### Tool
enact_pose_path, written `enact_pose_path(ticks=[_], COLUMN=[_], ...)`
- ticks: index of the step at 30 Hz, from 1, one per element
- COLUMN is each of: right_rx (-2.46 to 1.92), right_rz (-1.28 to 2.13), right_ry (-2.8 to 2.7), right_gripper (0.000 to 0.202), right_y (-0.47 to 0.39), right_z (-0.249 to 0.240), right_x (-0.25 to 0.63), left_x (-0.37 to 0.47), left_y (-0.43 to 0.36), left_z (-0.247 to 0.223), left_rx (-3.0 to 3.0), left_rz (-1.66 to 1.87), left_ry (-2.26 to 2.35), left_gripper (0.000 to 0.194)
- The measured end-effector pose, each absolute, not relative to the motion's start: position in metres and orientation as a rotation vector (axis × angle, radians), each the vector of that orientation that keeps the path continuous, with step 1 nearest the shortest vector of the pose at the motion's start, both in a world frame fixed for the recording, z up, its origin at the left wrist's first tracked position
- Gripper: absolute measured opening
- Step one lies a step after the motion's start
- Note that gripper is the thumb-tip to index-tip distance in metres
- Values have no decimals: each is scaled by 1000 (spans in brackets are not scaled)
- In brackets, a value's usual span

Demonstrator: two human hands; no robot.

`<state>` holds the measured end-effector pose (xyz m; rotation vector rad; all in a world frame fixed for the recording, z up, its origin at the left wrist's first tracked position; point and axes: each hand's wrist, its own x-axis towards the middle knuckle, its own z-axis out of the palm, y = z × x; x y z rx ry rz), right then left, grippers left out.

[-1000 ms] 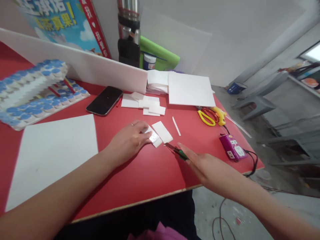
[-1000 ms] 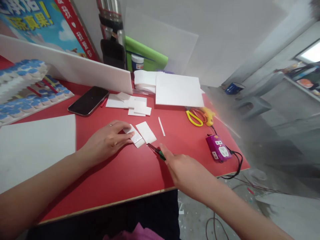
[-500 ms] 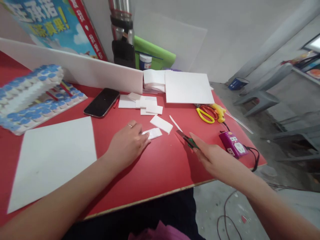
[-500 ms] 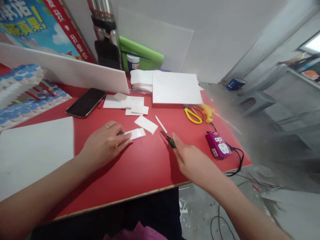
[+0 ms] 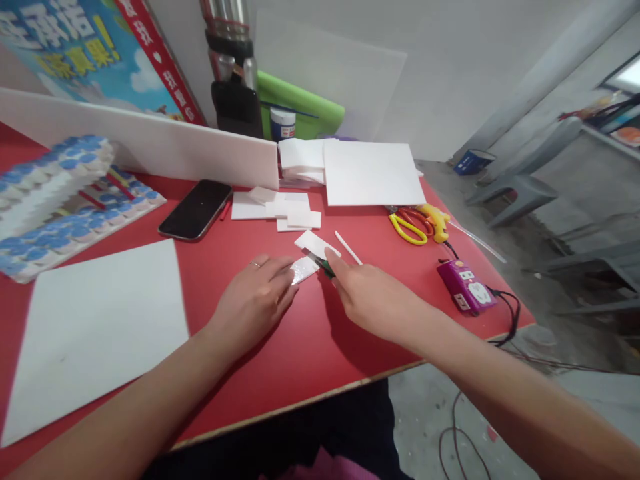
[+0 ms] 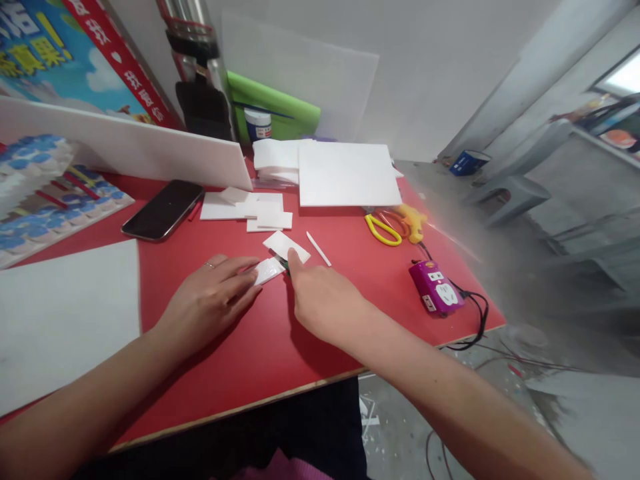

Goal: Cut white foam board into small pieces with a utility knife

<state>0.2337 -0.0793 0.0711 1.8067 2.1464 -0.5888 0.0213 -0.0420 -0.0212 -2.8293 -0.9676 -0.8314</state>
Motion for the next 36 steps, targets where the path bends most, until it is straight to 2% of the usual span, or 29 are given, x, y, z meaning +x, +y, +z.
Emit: enact_pose_path(ticks=[8,22,36], right_rx=[1716,1685,1655], right_rz=[-547,-468,-346], right_ry=[2160,2155,2188], right_gripper=[82,77,82], right_y=[-74,-72,-89], right_z=[70,72,71], right_x=[227,222,234], left_x=[23,23,23], left_y=[-39,-38,-38], left_z=[-24,-23,-25], left_rx=[-2854,-2863,-2869], left_rz=[-972,-1003,-998], left_ry=[-812,-799,-796], left_gripper=[19,15,19])
